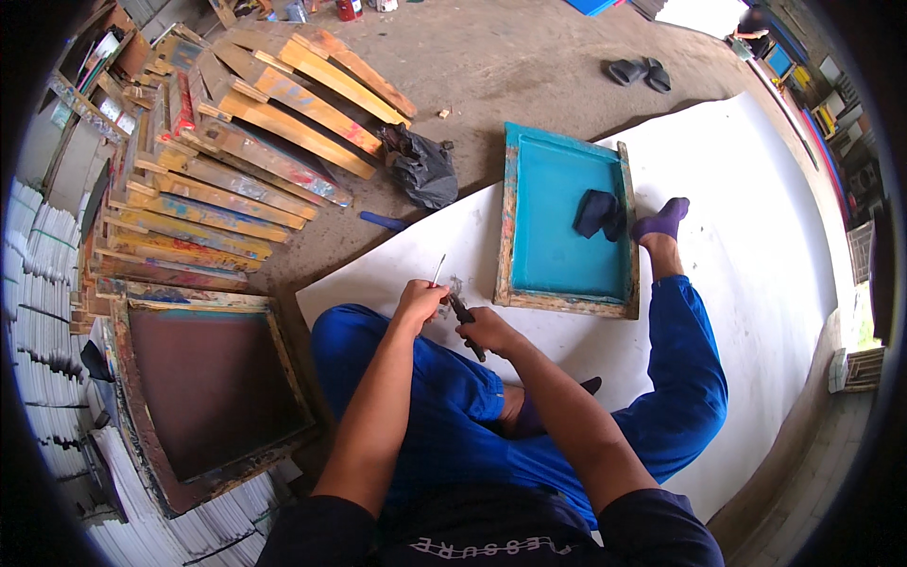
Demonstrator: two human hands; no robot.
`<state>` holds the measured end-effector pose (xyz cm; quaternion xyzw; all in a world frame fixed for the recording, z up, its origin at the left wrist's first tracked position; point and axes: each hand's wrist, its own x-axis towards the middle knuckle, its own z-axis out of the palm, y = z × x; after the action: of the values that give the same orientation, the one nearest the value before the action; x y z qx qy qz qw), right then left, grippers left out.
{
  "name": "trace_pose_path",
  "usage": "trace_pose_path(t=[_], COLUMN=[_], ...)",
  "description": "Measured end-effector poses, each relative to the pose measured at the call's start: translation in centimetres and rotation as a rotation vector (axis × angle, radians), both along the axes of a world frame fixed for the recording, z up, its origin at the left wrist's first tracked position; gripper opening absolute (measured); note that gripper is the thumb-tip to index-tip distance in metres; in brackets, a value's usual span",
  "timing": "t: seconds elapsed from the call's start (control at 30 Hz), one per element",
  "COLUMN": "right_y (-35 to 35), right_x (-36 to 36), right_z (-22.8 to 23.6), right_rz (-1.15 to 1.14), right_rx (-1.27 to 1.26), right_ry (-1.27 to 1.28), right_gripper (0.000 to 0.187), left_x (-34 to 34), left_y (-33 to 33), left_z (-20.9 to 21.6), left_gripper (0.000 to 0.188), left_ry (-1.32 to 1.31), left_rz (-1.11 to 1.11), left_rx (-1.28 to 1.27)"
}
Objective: The person sits on the floor and uses a chisel and hammer to scrape the edges of a teal wooden frame. They repeatedly tap the chisel with the hammer to remove material from the frame's border.
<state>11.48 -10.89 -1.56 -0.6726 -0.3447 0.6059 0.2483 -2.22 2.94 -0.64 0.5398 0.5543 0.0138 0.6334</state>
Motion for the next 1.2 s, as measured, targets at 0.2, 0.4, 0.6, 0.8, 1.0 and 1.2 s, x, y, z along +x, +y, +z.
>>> trace_pose_path(t=[0.2, 0.4, 0.6, 0.8, 1.0, 1.2], right_y=[0.7, 0.2, -1.7, -6.7, -11.1, -13.8], right_x=[0.6, 0.5, 0.1, 1.3, 6.9, 13.4], right_z=[0.7, 0.7, 2.8, 4.2, 5.1, 4.9], right_rz=[-0.015, -0.024, -0.012, -0.108, -0.204, -0.157], right_rx=[-0.052, 0.015, 0.057, 0.186, 0.063, 0.164], right_ry=[0.087, 0.108, -0.025, -0.533, -0.895, -1.183], right_gripper=[0.025, 0.026, 0.032, 0.038, 0.043, 0.052], left_x=[0.0, 0.2, 1.0, 1.6, 2.7, 3.5], left_y=[0.2, 0.1, -0.4, -1.8, -4.3, -5.9], left_z=[-0.4, -1.0, -1.7, -1.7, -2.1, -1.3], left_gripper=[0.023, 0.026, 0.037, 0.037, 0.035, 0.053], left_ry=[-0.062, -0.033, -0.011, -0.148, -0.078, -0.01], left_rz=[0.061, 0.009, 0.127, 0.078, -0.158, -0.308], left_rx=[-0.024, -0.03, 0.145, 0.198, 0.589, 0.679])
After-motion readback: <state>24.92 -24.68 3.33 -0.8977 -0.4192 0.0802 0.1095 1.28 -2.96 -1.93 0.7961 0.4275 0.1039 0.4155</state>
